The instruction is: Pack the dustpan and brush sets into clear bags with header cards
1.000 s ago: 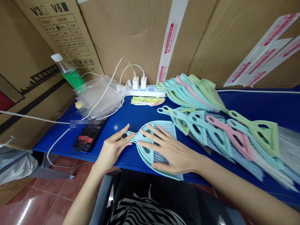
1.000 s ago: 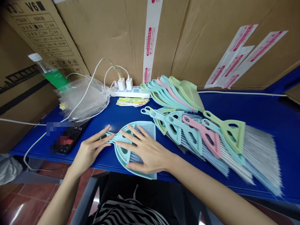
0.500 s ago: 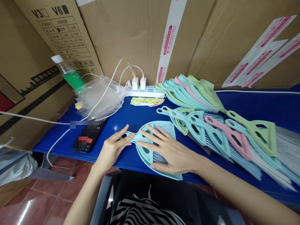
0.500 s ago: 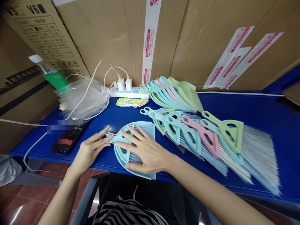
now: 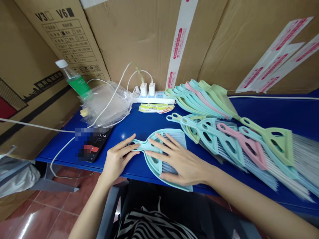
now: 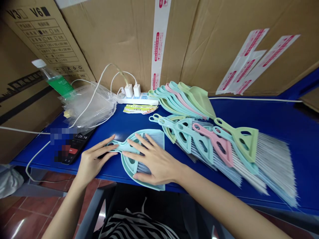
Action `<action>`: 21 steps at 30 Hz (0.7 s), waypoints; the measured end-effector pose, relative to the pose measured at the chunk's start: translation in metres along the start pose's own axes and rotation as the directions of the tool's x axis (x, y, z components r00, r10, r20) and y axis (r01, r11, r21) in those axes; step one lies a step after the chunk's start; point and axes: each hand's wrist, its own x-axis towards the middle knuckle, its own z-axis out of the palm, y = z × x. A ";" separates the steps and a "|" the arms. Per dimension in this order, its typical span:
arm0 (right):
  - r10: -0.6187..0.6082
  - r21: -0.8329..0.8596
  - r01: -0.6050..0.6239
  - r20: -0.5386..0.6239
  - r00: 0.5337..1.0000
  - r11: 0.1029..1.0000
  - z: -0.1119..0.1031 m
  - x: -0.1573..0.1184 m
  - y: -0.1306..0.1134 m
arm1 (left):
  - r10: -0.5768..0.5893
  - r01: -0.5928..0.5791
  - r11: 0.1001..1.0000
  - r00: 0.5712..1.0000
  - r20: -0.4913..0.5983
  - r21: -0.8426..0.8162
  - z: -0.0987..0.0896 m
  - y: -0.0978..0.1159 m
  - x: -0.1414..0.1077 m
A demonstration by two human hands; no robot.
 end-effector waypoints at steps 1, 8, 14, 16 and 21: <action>0.000 0.003 0.000 0.000 1.000 1.000 0.000 0.000 0.000 | -0.006 0.006 1.000 1.000 -0.004 0.000 0.000 0.000 0.000; 0.019 0.032 -0.020 0.013 1.000 0.999 -0.002 0.000 0.000 | -0.026 0.026 0.999 1.000 0.004 -0.021 -0.001 0.001 0.002; 0.031 0.051 -0.032 0.023 0.999 0.998 -0.003 0.000 -0.001 | -0.046 0.046 0.998 0.999 -0.005 -0.032 0.000 0.002 0.002; 0.034 0.049 -0.035 0.030 0.999 0.998 -0.004 0.000 -0.001 | -0.049 0.048 0.998 0.999 -0.008 -0.040 0.000 0.002 0.003; 0.044 0.039 -0.044 0.020 0.999 0.998 -0.003 -0.002 -0.001 | -0.070 0.070 0.996 0.998 0.009 -0.055 0.000 0.002 0.004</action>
